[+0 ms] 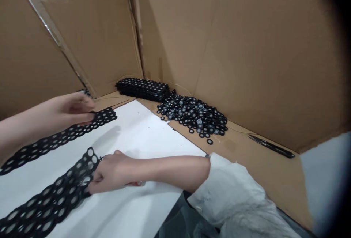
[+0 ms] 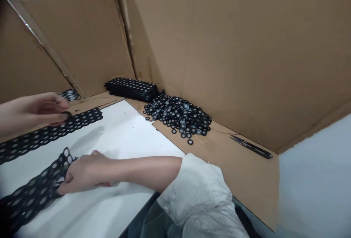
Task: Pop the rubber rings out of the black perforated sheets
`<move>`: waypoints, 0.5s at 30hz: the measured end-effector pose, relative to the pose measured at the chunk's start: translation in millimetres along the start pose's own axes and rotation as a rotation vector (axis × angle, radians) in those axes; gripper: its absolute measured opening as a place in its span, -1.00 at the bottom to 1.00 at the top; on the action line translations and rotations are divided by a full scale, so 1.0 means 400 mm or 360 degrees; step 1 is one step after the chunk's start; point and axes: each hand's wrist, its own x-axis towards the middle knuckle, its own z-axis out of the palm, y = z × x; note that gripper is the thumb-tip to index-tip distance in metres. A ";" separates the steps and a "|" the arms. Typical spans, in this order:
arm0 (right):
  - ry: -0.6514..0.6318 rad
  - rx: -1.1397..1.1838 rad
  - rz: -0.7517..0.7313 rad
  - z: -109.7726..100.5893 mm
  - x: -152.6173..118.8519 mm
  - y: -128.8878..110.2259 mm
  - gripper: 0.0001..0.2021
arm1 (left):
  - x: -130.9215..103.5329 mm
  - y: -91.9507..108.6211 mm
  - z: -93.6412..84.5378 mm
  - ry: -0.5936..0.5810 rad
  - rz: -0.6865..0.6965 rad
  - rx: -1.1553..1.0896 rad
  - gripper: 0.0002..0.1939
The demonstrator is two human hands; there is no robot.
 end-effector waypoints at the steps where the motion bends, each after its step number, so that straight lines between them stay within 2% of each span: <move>1: -0.0021 0.0013 0.0003 -0.003 0.001 0.000 -0.64 | 0.031 0.080 0.013 -0.0202 0.0147 0.0038 -0.70; 3: -0.0088 0.0017 0.0009 -0.008 0.008 0.006 -0.65 | 0.089 0.225 0.063 -0.0439 0.0422 0.0213 -0.84; 5: -0.0211 0.0019 0.0027 -0.009 0.023 0.018 -0.68 | 0.146 0.334 0.131 -0.0537 0.0532 0.0409 -0.87; 6: -0.0293 0.0033 0.0022 -0.008 0.032 0.025 -0.70 | 0.175 0.374 0.163 -0.0433 0.0581 0.0450 -0.86; 7: -0.0313 0.0059 -0.0007 -0.007 0.042 0.034 -0.71 | 0.204 0.404 0.191 -0.0252 0.0657 0.0466 -0.84; 9: -0.0332 0.0082 -0.0021 0.000 0.060 0.049 -0.73 | 0.253 0.444 0.220 0.0110 0.0790 0.0371 -0.75; 11: -0.0344 0.0089 -0.0009 0.006 0.072 0.060 -0.74 | 0.280 0.459 0.211 0.0333 0.0848 0.0322 -0.67; 13: -0.0330 0.0103 -0.0022 0.009 0.072 0.061 -0.75 | 0.273 0.454 0.172 0.0412 0.0839 0.0345 -0.67; 15: -0.0304 0.0101 -0.0031 0.003 0.061 0.053 -0.73 | 0.230 0.426 0.117 0.0450 0.0802 0.0387 -0.72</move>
